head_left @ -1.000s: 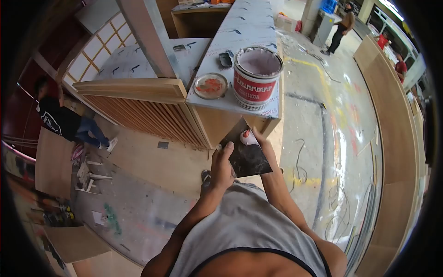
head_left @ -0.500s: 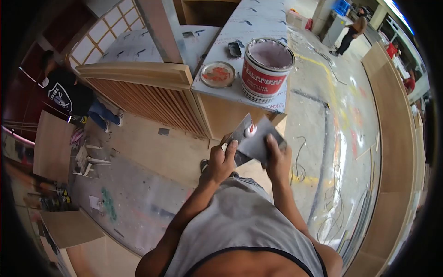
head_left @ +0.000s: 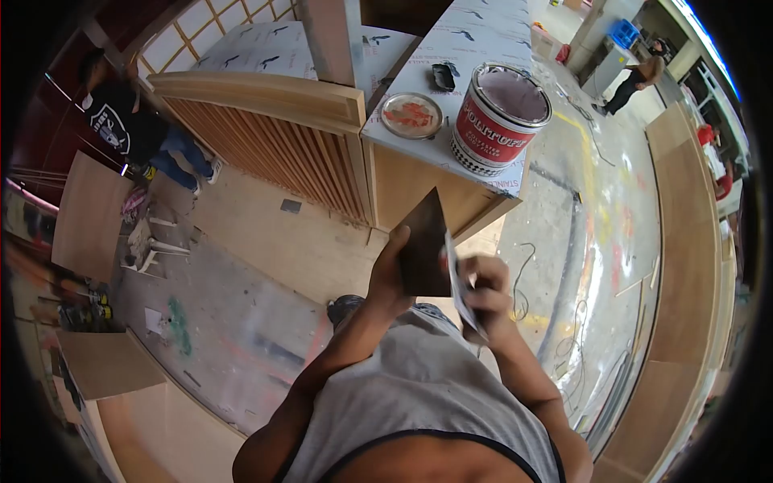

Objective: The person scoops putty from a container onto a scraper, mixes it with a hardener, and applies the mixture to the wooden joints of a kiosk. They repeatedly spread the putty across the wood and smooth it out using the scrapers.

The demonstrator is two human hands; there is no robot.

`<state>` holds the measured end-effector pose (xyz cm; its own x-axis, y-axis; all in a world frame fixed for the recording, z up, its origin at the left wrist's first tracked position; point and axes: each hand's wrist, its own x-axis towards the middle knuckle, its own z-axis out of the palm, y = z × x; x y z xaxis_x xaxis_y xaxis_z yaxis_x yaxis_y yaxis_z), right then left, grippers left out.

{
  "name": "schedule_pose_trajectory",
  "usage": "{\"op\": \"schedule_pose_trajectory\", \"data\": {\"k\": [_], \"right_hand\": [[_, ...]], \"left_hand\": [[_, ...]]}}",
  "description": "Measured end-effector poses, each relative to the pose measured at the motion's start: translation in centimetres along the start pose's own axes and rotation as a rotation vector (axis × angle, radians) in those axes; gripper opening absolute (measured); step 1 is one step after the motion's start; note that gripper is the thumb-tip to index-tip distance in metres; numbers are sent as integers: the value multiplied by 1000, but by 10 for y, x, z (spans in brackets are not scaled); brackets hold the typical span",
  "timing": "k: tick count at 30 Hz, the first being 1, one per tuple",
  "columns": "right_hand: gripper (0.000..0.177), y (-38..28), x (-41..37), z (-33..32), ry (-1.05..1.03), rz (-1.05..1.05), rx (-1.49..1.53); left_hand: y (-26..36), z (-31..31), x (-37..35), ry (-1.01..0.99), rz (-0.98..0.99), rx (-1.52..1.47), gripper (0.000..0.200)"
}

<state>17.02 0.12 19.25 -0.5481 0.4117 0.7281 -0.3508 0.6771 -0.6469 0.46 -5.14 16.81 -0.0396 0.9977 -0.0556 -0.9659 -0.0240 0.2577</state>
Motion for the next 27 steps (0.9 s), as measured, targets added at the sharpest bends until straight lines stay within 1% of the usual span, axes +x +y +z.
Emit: {"op": "schedule_pose_trajectory", "data": {"k": [1, 3, 5, 6, 7, 9, 11, 12, 13, 16, 17, 18, 19, 21, 22, 23, 24, 25, 27], "right_hand": [[33, 27, -11, 8, 41, -28, -147], [46, 52, 2, 3, -23, 259, -400], [56, 34, 37, -15, -311, 334, -688], [61, 24, 46, -15, -266, 230, -626], [59, 9, 57, -11, -277, 102, -646], [55, -34, 95, 8, -560, -247, -785], [51, -55, 114, 47, -921, -370, -952], [50, -65, 121, 63, -1056, -310, -969], [46, -75, 129, 79, -1121, -329, -970], [38, -98, 142, 166, -946, -562, -915], [35, -92, 137, 196, -1046, -643, -886], [34, -80, 128, 224, -1094, -662, -828], [33, -75, 120, 252, -1135, -675, -765], [32, -92, 123, 303, -1131, -745, -743], [32, -101, 129, 326, -1125, -789, -738], [30, -112, 135, 356, -1078, -855, -680], [31, -106, 132, 382, -1100, -896, -654], [32, -100, 129, 408, -1121, -938, -625], [28, -114, 138, 444, -1168, -975, -627]], "left_hand": [[4, 0, -5, 1, 2, -6, 43], [16, -3, -15, 156, 62, 210, 47], [34, -10, -32, 150, 81, 239, 47], [45, -5, -40, 155, 125, 299, 47], [56, -1, -49, 169, 173, 355, 47], [71, -4, -72, 218, 223, 358, 43], [96, -25, -99, 294, 276, 609, 39], [109, -38, -120, 384, 323, 952, 36], [119, -48, -139, 387, 406, 1008, 34], [146, -77, -199, 445, 573, 938, 30], [154, -91, -224, 480, 582, 932, 29], [165, -102, -250, 519, 587, 926, 29], [186, -99, -286, 603, 546, 1242, 29], [197, -122, -336, 764, 679, 1069, 28], [207, -125, -356, 769, 716, 1062, 28], [216, -124, -380, 831, 710, 1030, 28], [224, -124, -404, 896, 700, 996, 27], [231, -124, -424, 911, 727, 989, 27], [253, -127, -462, 998, 846, 1057, 27]]}}
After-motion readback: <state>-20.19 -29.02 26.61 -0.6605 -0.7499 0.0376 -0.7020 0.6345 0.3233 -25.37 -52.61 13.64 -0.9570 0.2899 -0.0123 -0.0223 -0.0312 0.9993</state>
